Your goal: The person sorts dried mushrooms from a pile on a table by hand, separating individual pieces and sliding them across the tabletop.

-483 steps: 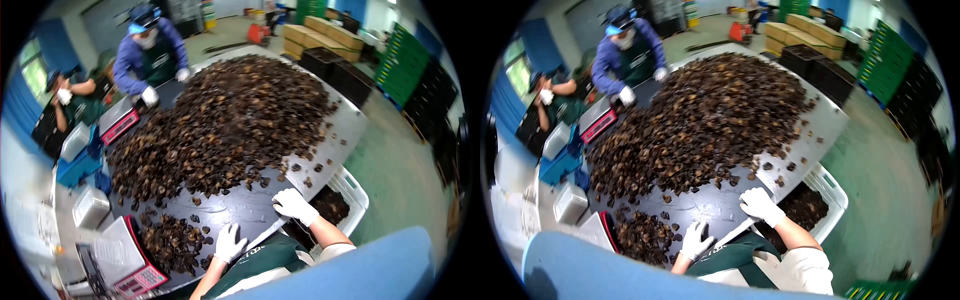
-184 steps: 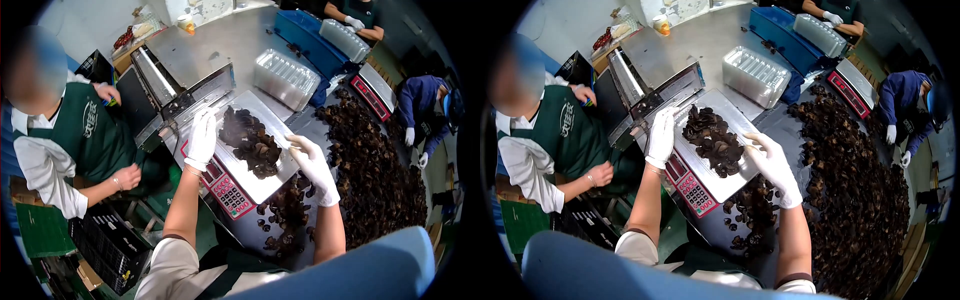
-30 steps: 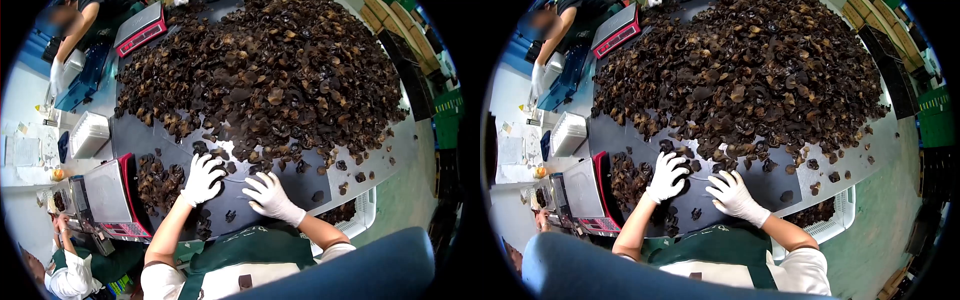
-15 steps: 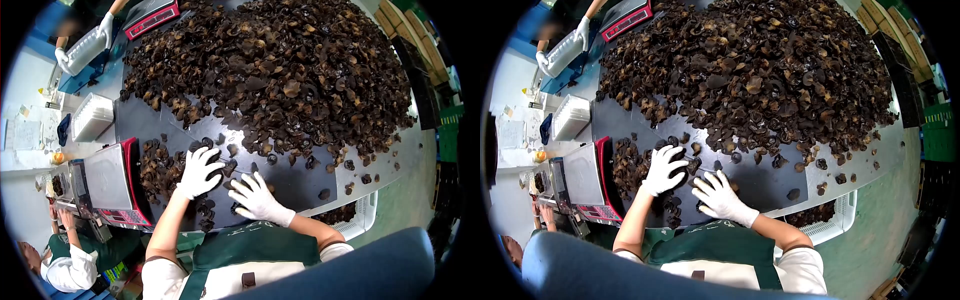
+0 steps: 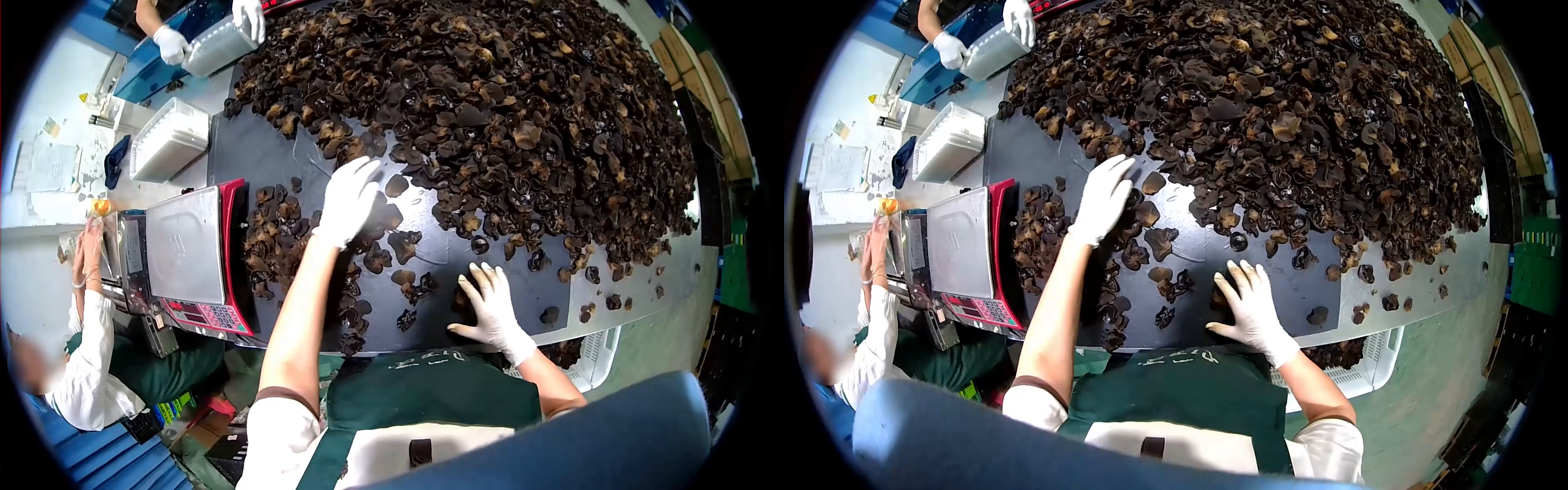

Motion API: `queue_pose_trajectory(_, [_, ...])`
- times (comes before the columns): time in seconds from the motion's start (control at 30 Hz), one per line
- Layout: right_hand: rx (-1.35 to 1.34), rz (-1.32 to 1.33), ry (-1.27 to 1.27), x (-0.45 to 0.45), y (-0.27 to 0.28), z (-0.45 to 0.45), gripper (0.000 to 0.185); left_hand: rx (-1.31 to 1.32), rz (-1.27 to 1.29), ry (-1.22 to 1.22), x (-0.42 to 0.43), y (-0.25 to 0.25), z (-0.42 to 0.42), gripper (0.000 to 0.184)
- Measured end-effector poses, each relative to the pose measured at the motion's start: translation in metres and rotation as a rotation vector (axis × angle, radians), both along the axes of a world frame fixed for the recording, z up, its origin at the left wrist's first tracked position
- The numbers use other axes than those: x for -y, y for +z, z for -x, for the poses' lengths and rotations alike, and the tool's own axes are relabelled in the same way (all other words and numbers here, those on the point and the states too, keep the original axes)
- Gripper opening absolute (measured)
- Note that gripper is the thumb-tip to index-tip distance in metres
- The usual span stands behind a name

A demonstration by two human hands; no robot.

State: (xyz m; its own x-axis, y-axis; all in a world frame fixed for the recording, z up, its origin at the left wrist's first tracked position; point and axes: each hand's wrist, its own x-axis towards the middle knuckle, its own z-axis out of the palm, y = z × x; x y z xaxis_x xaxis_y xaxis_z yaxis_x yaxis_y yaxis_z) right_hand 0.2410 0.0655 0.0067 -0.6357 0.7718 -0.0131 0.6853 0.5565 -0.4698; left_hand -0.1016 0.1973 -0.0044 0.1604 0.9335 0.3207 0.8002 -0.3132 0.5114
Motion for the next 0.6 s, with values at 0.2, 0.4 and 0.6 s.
queue_pose_trajectory(0.2, [-0.057, 0.036, 0.034, -0.009, -0.008, 0.053, 0.102, -0.198, 0.043, -0.297, 0.019, 0.007, -0.033, 0.028])
queue_pose_trajectory(0.4, [-0.39, 0.106, 0.127, -0.025, -0.01, 0.142, 0.092, -0.339, 0.114, -0.356, 0.066, 0.02, 0.032, 0.021])
queue_pose_trajectory(0.6, [-0.424, 0.228, 0.232, -0.02, -0.013, 0.242, 0.088, -0.322, 0.207, -0.141, 0.085, 0.039, 0.098, 0.015])
